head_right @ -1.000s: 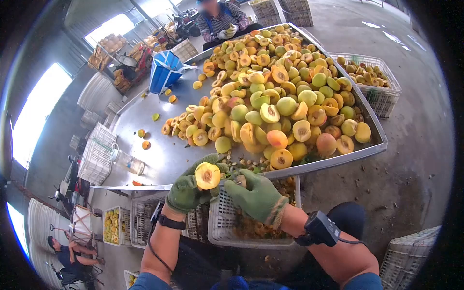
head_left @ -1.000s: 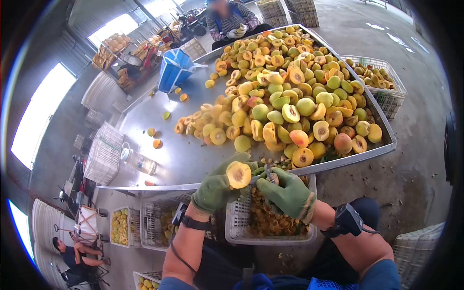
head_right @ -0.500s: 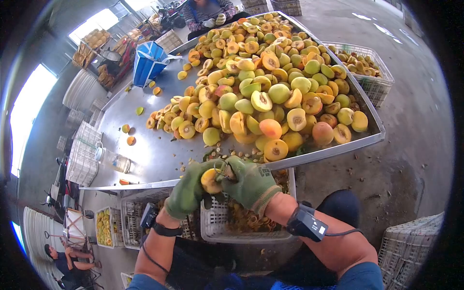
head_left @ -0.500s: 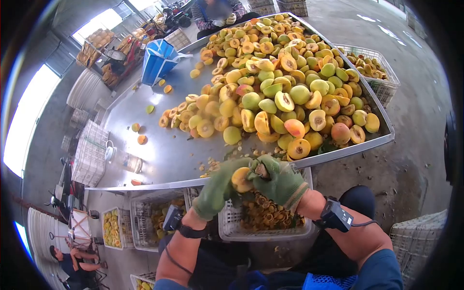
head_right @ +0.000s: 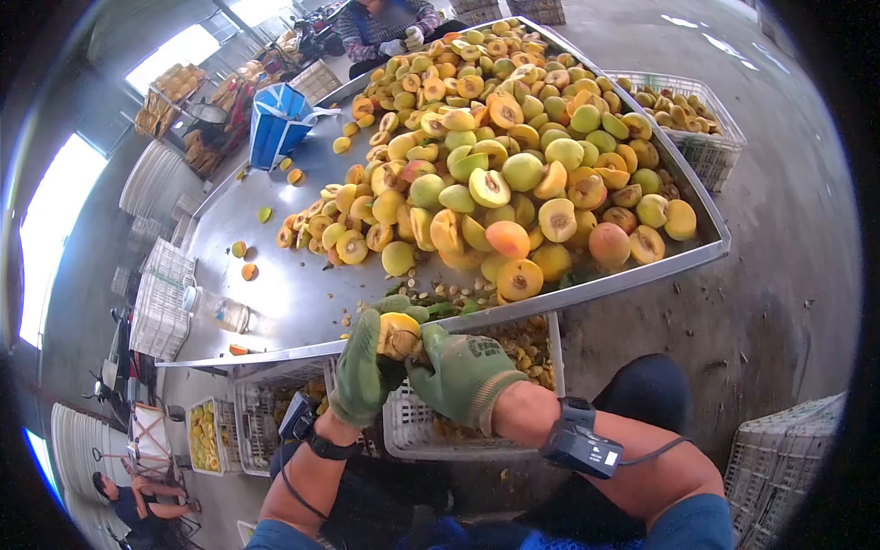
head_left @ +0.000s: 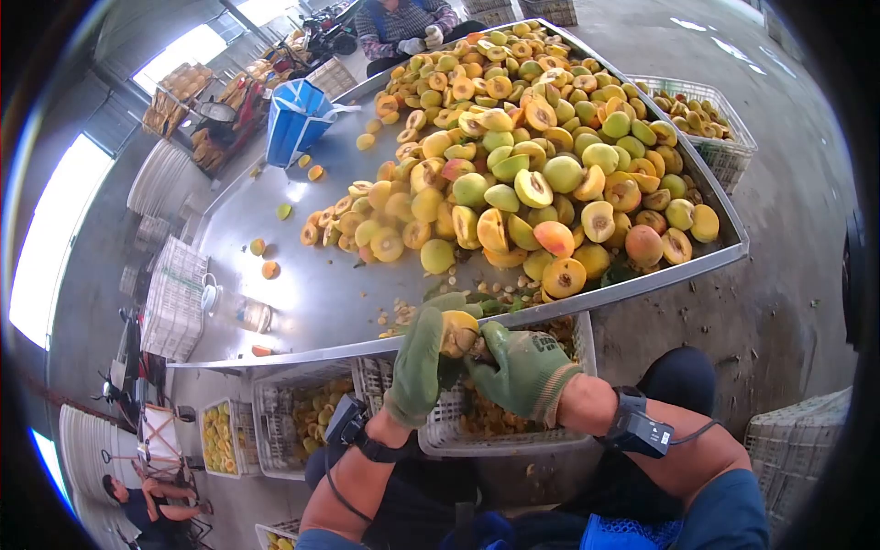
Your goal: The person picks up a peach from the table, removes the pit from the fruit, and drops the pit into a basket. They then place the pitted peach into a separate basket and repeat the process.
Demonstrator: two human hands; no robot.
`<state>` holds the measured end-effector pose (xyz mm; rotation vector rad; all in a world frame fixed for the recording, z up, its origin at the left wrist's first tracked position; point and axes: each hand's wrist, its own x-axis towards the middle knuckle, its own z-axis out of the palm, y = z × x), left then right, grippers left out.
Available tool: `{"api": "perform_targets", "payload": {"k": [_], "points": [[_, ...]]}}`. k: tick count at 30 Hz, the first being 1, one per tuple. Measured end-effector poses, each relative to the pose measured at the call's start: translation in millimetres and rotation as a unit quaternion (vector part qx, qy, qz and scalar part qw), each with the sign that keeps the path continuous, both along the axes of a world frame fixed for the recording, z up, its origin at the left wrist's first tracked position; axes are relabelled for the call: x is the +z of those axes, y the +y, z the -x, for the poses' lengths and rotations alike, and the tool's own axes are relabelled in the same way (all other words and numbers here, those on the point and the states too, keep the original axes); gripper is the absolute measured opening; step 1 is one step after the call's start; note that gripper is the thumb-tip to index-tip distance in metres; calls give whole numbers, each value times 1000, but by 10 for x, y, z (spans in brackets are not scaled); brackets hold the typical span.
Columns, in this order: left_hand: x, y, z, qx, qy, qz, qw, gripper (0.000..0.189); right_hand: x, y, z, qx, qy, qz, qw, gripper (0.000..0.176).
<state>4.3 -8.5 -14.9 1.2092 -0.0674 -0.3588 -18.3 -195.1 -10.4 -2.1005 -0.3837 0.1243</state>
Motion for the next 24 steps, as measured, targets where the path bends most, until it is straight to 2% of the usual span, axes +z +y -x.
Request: {"api": "perform_targets", "payload": {"k": [4,7,10,13,16,22,24], "points": [[162,-104,79,0,-45,-114,993,50,46,-65,3,8,43,27,999,35],[84,-149,67,-1,-27,-74,997,48,29,-59,-1,7,65,29,997,38],[-4,-179,41,-1,-87,-111,990,47,-48,-20,35,-24,38,-22,999,35],[56,-258,92,1,-81,-124,989,42,-29,-19,35,-23,65,-21,997,38],[3,-257,70,5,-125,-202,971,42,8,-6,20,-17,96,22,995,40],[-5,-270,102,16,-145,-221,964,38,-116,45,-65,-6,70,88,994,41],[28,-271,115,18,-118,-216,969,39,-124,26,-76,-2,61,90,994,43]]}}
